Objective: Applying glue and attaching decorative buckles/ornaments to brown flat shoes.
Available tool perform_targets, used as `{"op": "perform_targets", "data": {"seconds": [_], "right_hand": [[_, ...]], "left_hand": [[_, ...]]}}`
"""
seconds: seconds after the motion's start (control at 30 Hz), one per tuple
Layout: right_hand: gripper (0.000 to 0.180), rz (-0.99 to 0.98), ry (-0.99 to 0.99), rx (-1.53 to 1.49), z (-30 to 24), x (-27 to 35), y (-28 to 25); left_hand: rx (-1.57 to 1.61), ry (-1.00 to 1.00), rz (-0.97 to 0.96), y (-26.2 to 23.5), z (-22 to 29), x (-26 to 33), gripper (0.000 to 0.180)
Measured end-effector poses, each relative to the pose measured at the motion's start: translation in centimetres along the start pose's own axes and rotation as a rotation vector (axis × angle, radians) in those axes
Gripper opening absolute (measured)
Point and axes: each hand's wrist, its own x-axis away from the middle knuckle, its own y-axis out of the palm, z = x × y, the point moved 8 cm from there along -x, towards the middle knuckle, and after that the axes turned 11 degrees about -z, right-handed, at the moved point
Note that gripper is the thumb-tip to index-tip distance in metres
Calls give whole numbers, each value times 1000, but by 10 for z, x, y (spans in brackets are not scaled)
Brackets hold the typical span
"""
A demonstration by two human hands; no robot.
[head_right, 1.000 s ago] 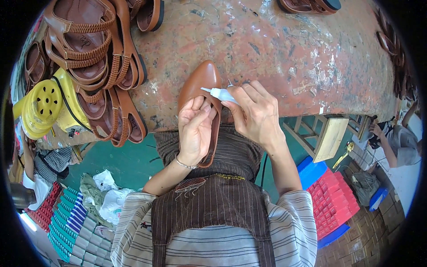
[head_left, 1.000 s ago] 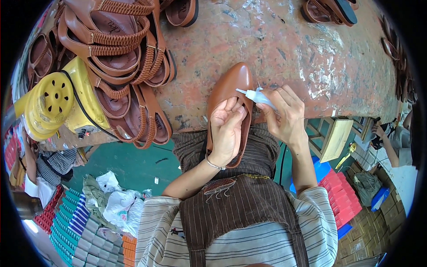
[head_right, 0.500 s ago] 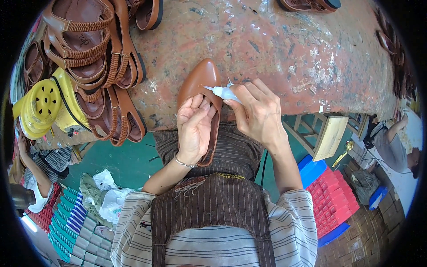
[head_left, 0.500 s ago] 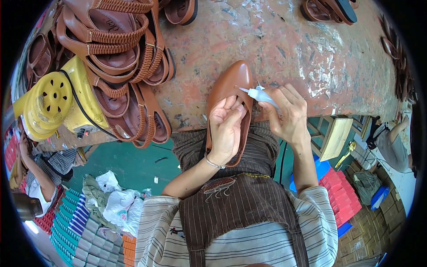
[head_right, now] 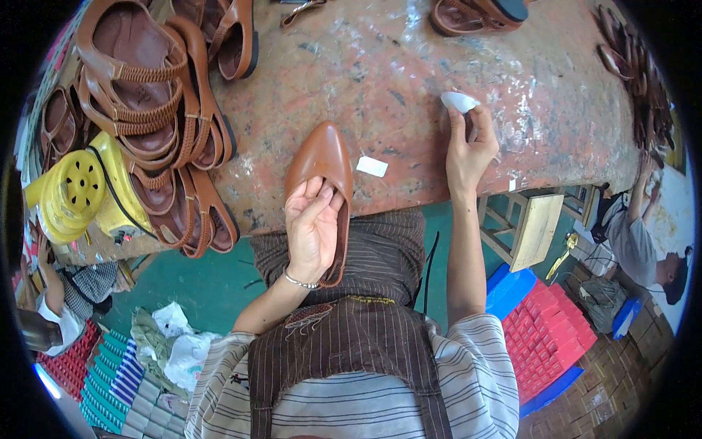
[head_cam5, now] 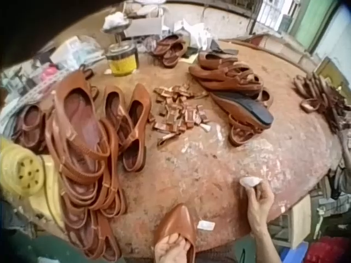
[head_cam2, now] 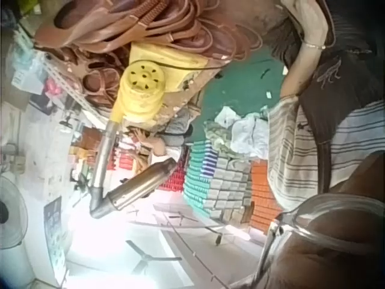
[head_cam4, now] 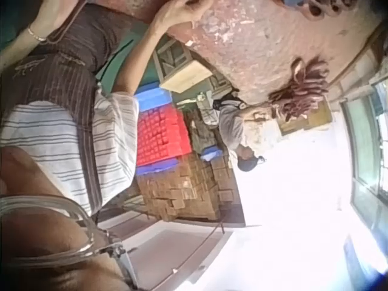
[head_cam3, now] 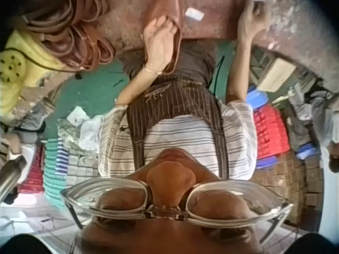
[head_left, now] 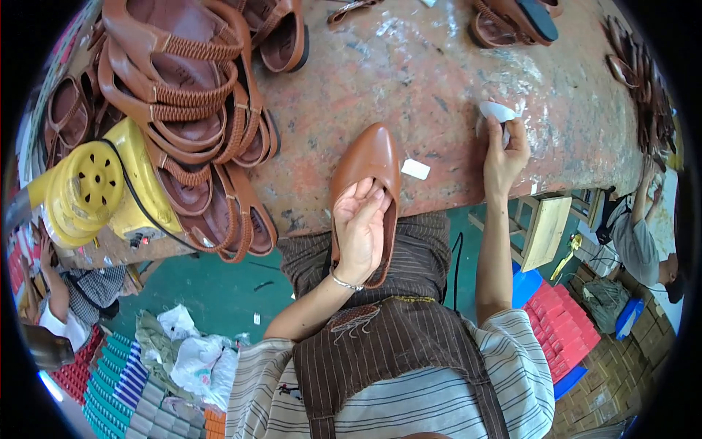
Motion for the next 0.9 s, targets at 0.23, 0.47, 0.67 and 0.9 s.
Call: {"op": "perform_targets", "data": {"seconds": [0.23,0.47,0.67,0.9], "right_hand": [[35,202,-230,354,-59,20,1],[19,88,-476,330,-108,-86,92],[36,-71,-195,697,-82,-155,158],[23,-116,-174,303,-59,-119,120]], "left_hand": [[14,37,-22,-3,3,0,12],[5,37,-38,-3,4,-1,13],[33,36,-60,-9,-3,0,12],[86,33,-2,-10,-3,-1,12]]}}
